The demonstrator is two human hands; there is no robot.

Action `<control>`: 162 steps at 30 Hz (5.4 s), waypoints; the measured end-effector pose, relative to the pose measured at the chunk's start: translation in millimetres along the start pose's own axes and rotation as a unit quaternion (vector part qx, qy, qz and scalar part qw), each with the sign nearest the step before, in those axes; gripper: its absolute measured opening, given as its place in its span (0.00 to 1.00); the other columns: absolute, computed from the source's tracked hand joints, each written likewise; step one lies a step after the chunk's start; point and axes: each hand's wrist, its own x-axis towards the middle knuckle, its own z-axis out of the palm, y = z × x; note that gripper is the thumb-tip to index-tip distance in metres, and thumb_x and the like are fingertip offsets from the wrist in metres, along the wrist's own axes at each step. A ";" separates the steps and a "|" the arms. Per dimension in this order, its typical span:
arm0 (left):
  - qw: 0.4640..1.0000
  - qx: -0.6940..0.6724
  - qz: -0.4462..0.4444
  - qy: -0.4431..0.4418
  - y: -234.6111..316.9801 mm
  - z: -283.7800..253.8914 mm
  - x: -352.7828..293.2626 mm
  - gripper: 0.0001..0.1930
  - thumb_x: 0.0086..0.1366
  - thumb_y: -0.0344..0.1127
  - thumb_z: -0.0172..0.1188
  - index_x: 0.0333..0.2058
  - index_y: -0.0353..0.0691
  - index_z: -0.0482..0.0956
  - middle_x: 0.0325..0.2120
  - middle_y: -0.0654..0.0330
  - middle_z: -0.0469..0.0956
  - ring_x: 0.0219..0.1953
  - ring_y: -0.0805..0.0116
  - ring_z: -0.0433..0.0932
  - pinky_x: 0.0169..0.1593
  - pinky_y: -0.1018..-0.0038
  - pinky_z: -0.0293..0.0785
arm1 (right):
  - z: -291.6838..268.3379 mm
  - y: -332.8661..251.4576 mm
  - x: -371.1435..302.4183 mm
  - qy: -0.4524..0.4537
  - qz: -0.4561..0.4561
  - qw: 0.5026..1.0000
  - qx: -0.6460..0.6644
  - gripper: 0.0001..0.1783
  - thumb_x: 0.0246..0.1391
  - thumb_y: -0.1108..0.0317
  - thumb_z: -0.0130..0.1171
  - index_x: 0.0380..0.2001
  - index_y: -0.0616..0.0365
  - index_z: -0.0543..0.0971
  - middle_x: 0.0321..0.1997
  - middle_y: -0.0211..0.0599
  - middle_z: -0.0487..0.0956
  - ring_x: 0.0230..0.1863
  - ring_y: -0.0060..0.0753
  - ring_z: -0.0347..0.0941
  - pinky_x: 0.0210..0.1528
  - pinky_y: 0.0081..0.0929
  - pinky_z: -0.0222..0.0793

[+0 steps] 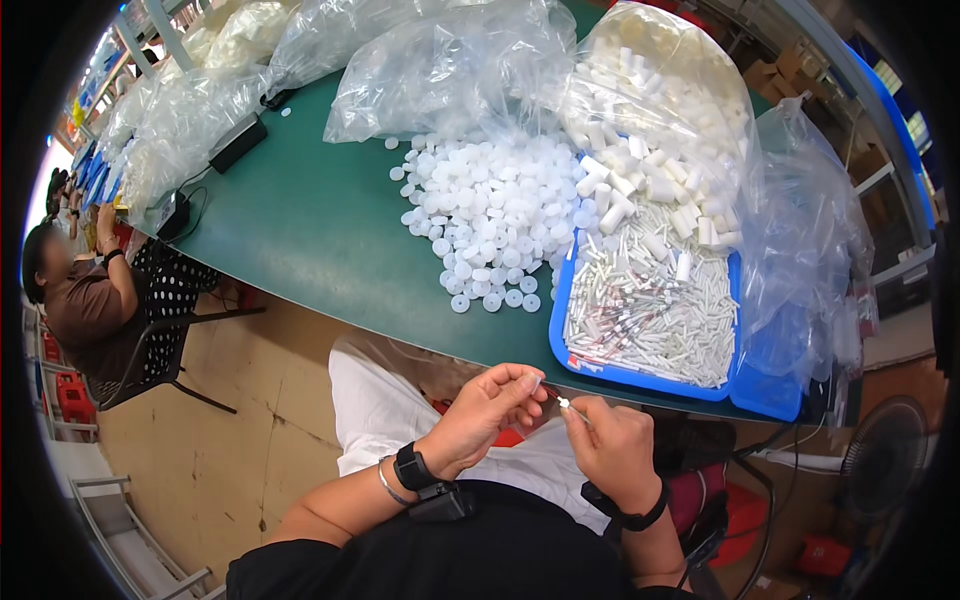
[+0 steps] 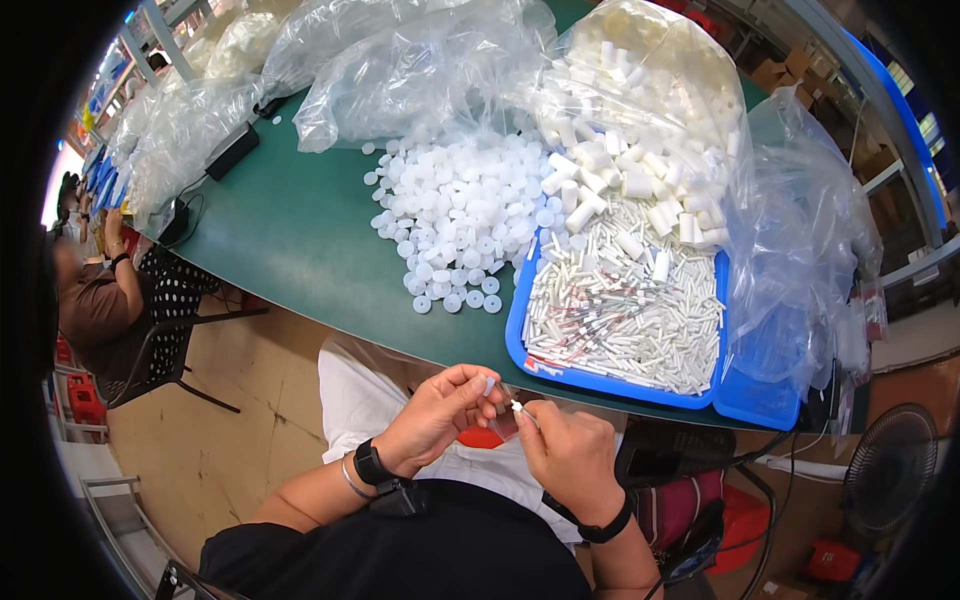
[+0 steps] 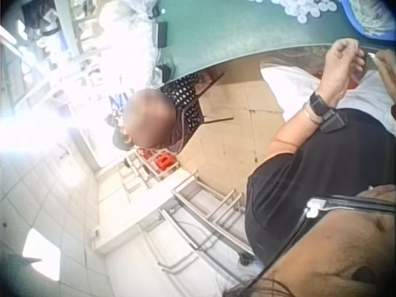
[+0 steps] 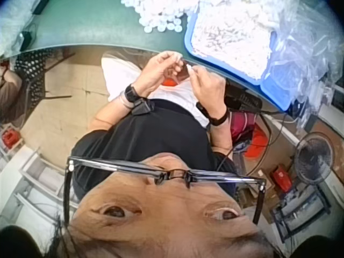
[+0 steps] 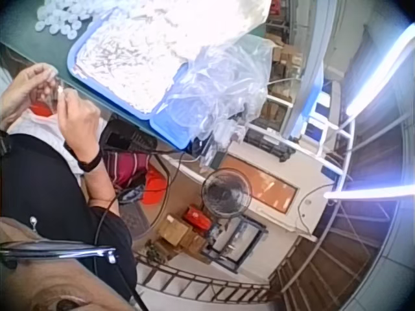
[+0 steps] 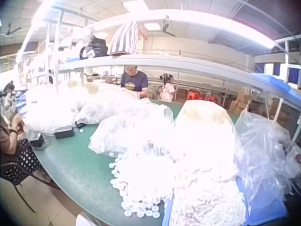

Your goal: The person repeatedly picks small white cylindrical pieces and thin white sticks from a blue tray, inserts the sticks into the cylinders, and places the assembled units into a white bag. The person handles the components one at a time throughout the clip.

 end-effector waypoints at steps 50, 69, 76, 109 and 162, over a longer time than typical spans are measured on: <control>0.997 -0.051 -0.043 -0.035 -2.5 -3.9 3.8 0.14 0.71 0.42 0.55 0.45 0.39 0.76 0.34 0.66 0.78 0.32 0.80 0.75 0.36 0.82 0.73 | 1.9 6.6 -1.3 -0.004 0.054 0.997 0.052 0.07 0.55 0.72 0.60 0.24 0.60 0.77 0.12 0.37 0.71 0.12 0.38 0.68 0.17 0.29 0.59; 0.997 -0.052 -0.036 -0.046 -22.0 2.7 1.0 0.15 0.70 0.43 0.55 0.48 0.39 0.76 0.34 0.68 0.76 0.33 0.82 0.73 0.38 0.82 0.71 | 19.5 5.4 -2.5 -0.005 0.057 0.984 0.171 0.06 0.58 0.70 0.58 0.29 0.61 0.76 0.17 0.32 0.74 0.17 0.25 0.69 0.20 0.27 0.60; 0.996 -0.056 -0.039 -0.060 -30.0 -0.6 2.6 0.15 0.70 0.40 0.56 0.50 0.37 0.75 0.32 0.68 0.75 0.32 0.81 0.71 0.37 0.81 0.70 | 21.8 8.4 -6.5 -0.106 0.319 0.812 0.477 0.13 0.65 0.67 0.52 0.29 0.64 0.77 0.17 0.26 0.73 0.20 0.12 0.66 0.22 0.18 0.61; 0.997 -0.061 0.008 -0.036 24.3 18.3 -0.1 0.20 0.73 0.40 0.48 0.57 0.33 0.66 0.44 0.52 0.78 0.44 0.66 0.81 0.49 0.73 0.79 | -45.2 58.6 24.0 0.095 0.124 0.985 0.069 0.04 0.54 0.75 0.61 0.33 0.61 0.76 0.30 0.42 0.78 0.28 0.43 0.76 0.30 0.33 0.70; 1.000 0.003 0.022 -0.004 -3.6 15.4 -0.2 0.19 0.72 0.38 0.52 0.55 0.32 0.71 0.44 0.59 0.79 0.44 0.74 0.78 0.49 0.76 0.73 | 7.0 9.9 23.1 -0.025 -0.084 0.996 0.026 0.10 0.51 0.74 0.65 0.38 0.61 0.78 0.30 0.39 0.81 0.27 0.40 0.79 0.27 0.32 0.72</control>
